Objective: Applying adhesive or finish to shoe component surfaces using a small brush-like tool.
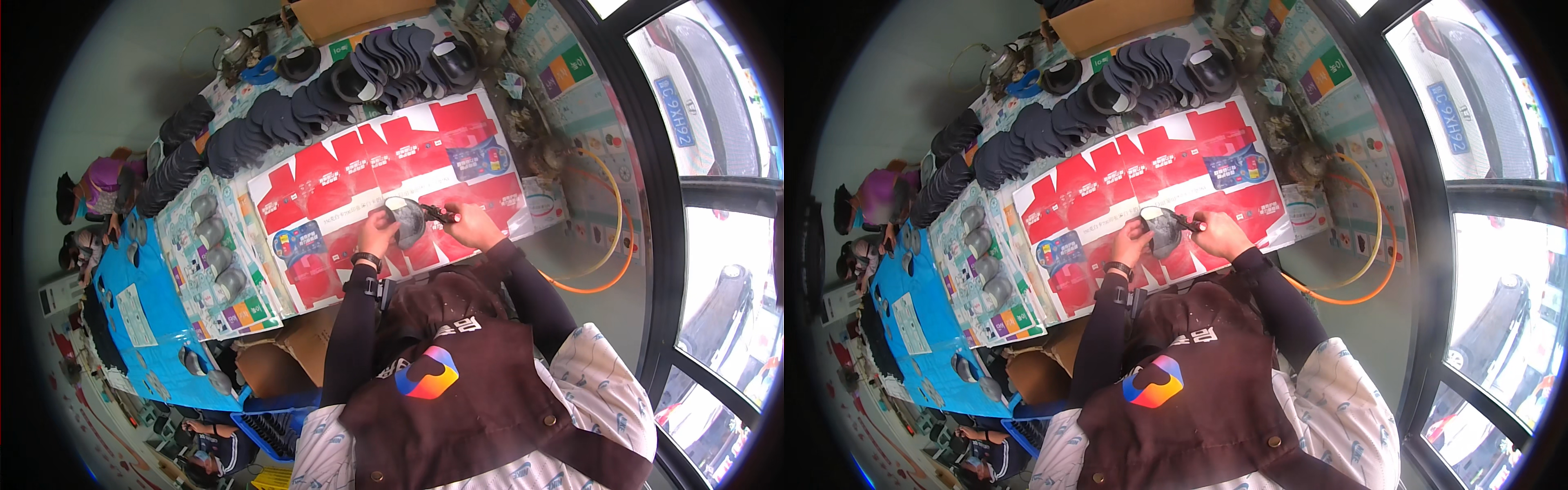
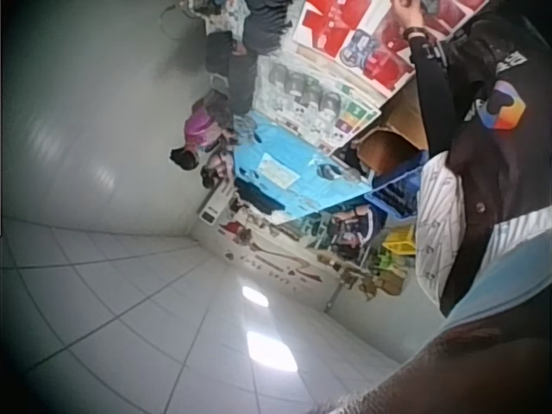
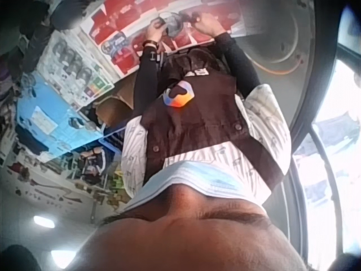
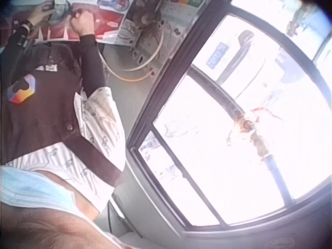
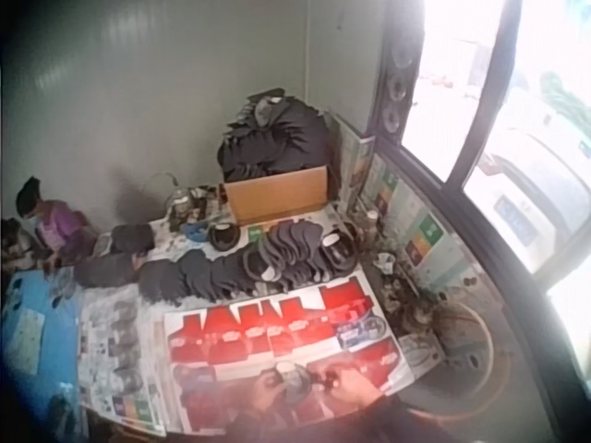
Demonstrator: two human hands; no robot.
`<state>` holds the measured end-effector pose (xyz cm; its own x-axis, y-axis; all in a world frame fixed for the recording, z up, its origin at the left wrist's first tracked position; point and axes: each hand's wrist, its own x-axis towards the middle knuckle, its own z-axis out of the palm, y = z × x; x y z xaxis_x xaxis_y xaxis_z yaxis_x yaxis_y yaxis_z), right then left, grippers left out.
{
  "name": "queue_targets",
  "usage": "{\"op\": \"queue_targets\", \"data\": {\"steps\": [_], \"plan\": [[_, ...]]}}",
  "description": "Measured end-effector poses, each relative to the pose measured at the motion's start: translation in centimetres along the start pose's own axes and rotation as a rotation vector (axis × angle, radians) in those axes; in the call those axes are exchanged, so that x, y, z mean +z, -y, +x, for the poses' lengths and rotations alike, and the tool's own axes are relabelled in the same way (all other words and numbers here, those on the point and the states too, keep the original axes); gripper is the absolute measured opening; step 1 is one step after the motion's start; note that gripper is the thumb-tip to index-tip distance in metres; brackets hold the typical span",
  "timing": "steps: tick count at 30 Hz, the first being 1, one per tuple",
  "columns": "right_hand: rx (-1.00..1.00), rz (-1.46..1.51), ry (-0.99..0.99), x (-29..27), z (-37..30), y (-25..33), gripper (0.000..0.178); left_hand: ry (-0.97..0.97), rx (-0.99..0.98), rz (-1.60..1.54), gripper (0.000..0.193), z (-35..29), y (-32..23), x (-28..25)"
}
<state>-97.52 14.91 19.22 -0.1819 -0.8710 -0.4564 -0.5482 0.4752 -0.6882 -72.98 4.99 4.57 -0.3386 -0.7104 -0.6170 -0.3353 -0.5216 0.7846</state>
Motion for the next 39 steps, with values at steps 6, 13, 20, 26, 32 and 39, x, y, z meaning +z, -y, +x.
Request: {"op": "queue_targets", "data": {"steps": [6,13,20,26,32,39], "plan": [[-0.106,0.084,-0.111,0.7,0.5,0.2,0.024,0.035,-0.058,-0.019,0.061,0.8,1.3,-0.9],[-0.111,0.130,-0.048,0.9,0.6,2.0,0.031,-0.057,0.023,0.073,0.055,2.3,4.3,-2.1],[-0.097,0.150,0.032,0.7,1.1,2.6,0.037,-0.030,-0.129,-0.107,0.041,2.5,4.7,-4.2],[-0.118,0.144,0.140,0.6,1.4,2.3,0.032,-0.041,-0.167,-0.215,0.032,2.1,4.3,-4.4],[-0.132,0.089,0.073,-0.9,0.9,0.1,0.034,-0.092,-0.188,-0.046,0.028,0.7,1.9,-3.5],[0.022,0.219,0.112,-2.3,0.1,-1.3,0.039,-0.200,-0.115,0.349,0.019,-0.3,-1.9,-1.4]]}}
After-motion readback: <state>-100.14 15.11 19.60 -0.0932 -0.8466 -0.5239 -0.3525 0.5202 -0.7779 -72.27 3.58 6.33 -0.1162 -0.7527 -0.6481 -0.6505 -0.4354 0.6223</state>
